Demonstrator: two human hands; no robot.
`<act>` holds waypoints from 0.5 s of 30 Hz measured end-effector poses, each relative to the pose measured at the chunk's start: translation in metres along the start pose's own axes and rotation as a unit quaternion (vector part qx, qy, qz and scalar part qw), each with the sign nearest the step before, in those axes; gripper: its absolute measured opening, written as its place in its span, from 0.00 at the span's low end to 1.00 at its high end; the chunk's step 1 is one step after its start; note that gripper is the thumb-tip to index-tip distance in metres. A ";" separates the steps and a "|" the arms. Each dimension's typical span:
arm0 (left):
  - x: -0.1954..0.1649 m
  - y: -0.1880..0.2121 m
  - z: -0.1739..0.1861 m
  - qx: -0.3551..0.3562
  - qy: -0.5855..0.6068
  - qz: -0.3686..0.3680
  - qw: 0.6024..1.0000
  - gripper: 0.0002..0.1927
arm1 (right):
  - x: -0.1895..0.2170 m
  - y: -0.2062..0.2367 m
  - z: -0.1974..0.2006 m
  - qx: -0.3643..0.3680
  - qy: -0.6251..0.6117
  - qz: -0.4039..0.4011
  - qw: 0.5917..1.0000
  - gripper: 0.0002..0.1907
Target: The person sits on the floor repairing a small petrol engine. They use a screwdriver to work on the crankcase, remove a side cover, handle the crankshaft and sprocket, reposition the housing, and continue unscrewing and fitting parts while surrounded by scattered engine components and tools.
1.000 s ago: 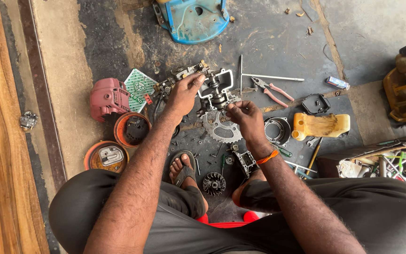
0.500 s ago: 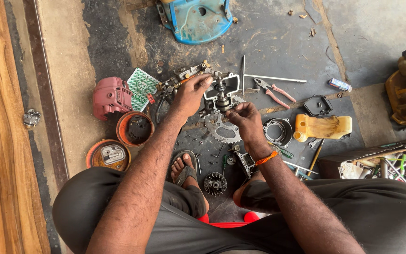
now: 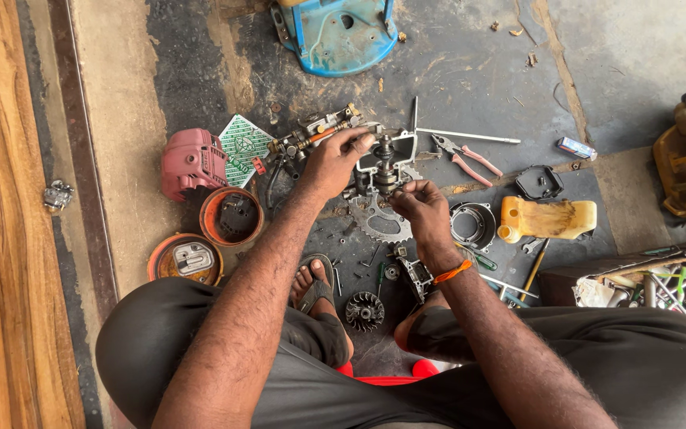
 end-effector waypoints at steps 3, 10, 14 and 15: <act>-0.001 0.001 -0.002 0.001 -0.003 -0.011 1.000 0.32 | 0.001 0.002 0.003 -0.002 0.001 -0.002 1.000 0.05; -0.003 -0.001 -0.004 -0.009 -0.015 -0.019 1.000 0.33 | 0.010 0.008 0.007 -0.014 0.035 -0.036 0.999 0.08; -0.001 0.000 -0.004 -0.012 -0.017 -0.002 1.000 0.33 | 0.019 0.012 0.003 0.004 0.100 0.016 0.995 0.10; -0.001 0.000 -0.004 -0.013 -0.015 -0.002 1.000 0.33 | 0.022 0.014 0.002 0.003 0.143 0.031 0.989 0.11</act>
Point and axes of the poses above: each hand's wrist, its own y-axis away from the middle knuckle, its own z-axis out of the back of the hand, x = y × z, the point moved 1 cm from there along -y, towards the middle knuckle, and after that the axes turned 8 degrees about y, right-handed, at the moved point
